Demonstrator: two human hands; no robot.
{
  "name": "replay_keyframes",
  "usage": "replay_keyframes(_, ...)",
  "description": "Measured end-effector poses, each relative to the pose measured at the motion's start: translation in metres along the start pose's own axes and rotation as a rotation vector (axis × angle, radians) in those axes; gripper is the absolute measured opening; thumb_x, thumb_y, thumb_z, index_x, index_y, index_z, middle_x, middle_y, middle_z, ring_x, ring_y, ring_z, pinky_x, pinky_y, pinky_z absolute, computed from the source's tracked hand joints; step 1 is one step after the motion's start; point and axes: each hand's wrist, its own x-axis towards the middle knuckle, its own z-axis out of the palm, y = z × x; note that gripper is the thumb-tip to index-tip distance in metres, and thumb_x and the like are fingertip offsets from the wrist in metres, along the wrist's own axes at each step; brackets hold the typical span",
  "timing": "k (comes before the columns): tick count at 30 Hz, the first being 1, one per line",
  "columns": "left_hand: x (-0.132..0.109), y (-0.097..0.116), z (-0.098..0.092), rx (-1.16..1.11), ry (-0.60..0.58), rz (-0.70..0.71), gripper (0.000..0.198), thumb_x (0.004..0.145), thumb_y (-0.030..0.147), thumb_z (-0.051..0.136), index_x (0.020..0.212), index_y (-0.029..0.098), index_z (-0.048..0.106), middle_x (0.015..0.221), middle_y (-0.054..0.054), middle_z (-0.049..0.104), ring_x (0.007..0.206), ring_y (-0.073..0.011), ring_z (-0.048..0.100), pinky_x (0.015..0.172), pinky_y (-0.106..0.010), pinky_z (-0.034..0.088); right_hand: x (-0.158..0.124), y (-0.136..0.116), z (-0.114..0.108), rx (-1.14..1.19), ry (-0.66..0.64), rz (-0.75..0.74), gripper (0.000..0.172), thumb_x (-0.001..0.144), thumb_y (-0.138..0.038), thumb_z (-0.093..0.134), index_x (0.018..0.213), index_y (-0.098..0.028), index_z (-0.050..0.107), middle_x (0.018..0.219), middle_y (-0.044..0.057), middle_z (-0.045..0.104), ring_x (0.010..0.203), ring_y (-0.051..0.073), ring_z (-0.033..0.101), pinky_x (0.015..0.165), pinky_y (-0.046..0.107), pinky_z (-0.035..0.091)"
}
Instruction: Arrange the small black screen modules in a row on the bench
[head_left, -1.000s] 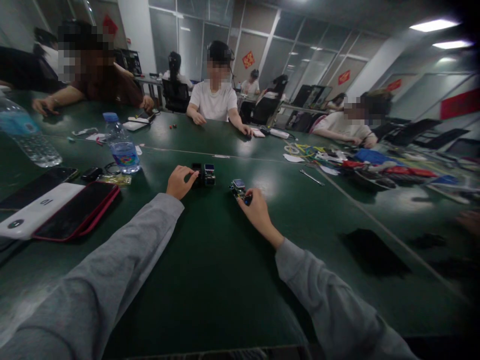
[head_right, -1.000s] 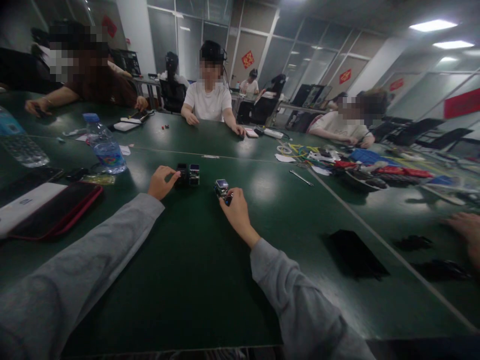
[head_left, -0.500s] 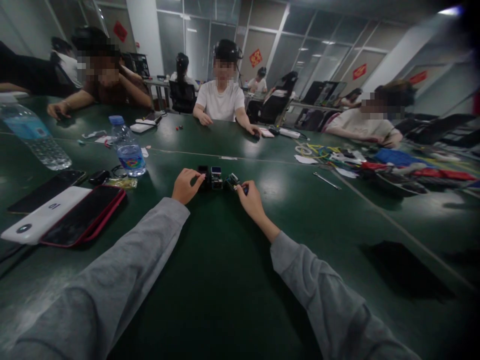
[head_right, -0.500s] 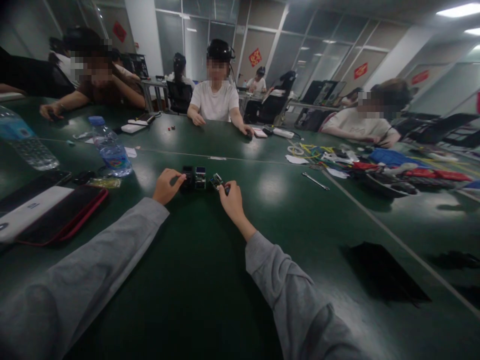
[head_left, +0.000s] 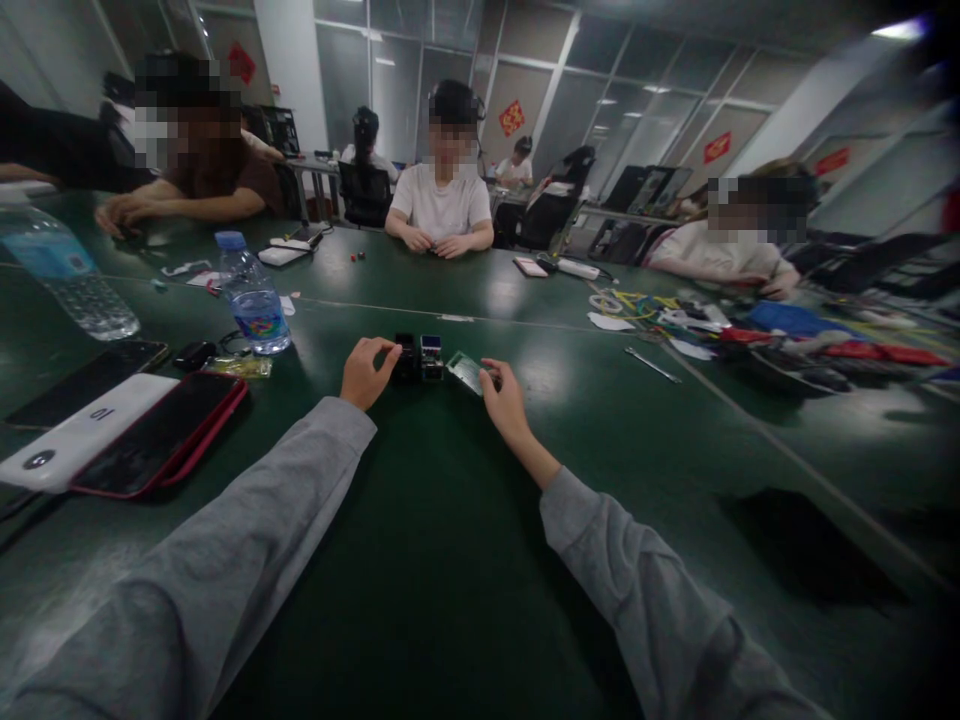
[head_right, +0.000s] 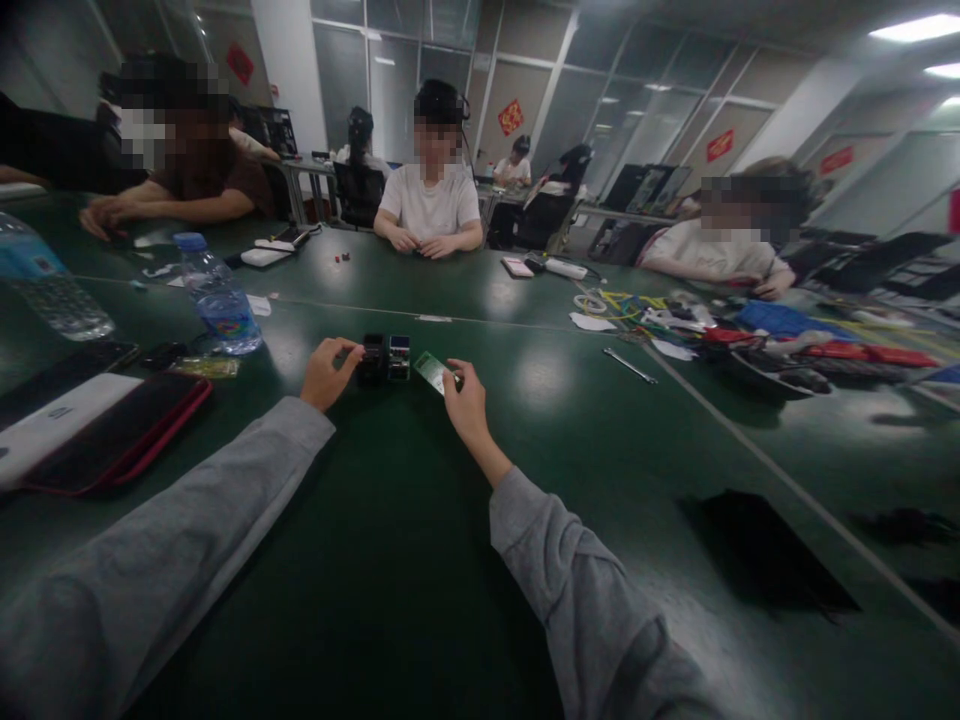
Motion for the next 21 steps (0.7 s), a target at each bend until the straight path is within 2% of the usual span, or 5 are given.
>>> replay_keyframes(7, 0.002, -0.005, 0.0, -0.046, 0.023, -0.093, 0.024, 0.094, 0.038, 0.049, 0.084, 0.022, 0.063, 0.082, -0.003, 0.066, 0.085, -0.0192, 0.06, 0.076, -0.035, 0.049, 0.006, 0.015, 0.002, -0.205, 0.069, 0.044, 0.039, 0.096, -0.043, 0.032, 0.1, -0.018, 0.061, 0.101, 0.011, 0.063, 0.1, 0.027, 0.054, 0.094, 0.046, 0.041)
replay_keyframes(11, 0.002, -0.004, -0.001, -0.057, 0.021, -0.111, 0.024, 0.094, 0.039, 0.05, 0.084, 0.022, 0.063, 0.083, -0.003, 0.066, 0.084, -0.0188, 0.06, 0.076, -0.035, 0.049, 0.001, 0.01, 0.001, -0.236, 0.093, 0.015, 0.044, 0.095, -0.051, 0.037, 0.111, -0.016, 0.059, 0.104, 0.014, 0.059, 0.101, 0.028, 0.052, 0.093, 0.048, 0.042)
replay_keyframes(13, 0.002, -0.003, -0.001, -0.06, 0.021, -0.112, 0.024, 0.094, 0.039, 0.05, 0.084, 0.021, 0.063, 0.083, -0.003, 0.066, 0.084, -0.0185, 0.06, 0.076, -0.034, 0.049, -0.002, 0.004, 0.002, -0.283, 0.061, -0.055, 0.049, 0.092, -0.051, 0.047, 0.122, -0.014, 0.055, 0.111, 0.016, 0.055, 0.106, 0.03, 0.05, 0.093, 0.048, 0.043)
replay_keyframes(17, 0.002, -0.004, -0.001, -0.058, 0.028, -0.114, 0.024, 0.094, 0.039, 0.051, 0.083, 0.021, 0.063, 0.082, -0.004, 0.065, 0.084, -0.0186, 0.06, 0.077, -0.035, 0.049, -0.008, -0.009, 0.0, -0.305, -0.046, -0.113, 0.044, 0.09, -0.034, 0.048, 0.13, -0.016, 0.052, 0.117, 0.016, 0.054, 0.107, 0.03, 0.053, 0.091, 0.047, 0.047)
replay_keyframes(21, 0.001, -0.006, -0.001, -0.06, 0.024, -0.124, 0.024, 0.094, 0.039, 0.05, 0.084, 0.021, 0.063, 0.085, -0.004, 0.066, 0.084, -0.0187, 0.06, 0.077, -0.035, 0.048, -0.023, -0.018, -0.021, -0.284, -0.117, -0.118, 0.044, 0.089, -0.029, 0.048, 0.13, -0.016, 0.053, 0.118, 0.015, 0.057, 0.105, 0.029, 0.058, 0.092, 0.047, 0.048)
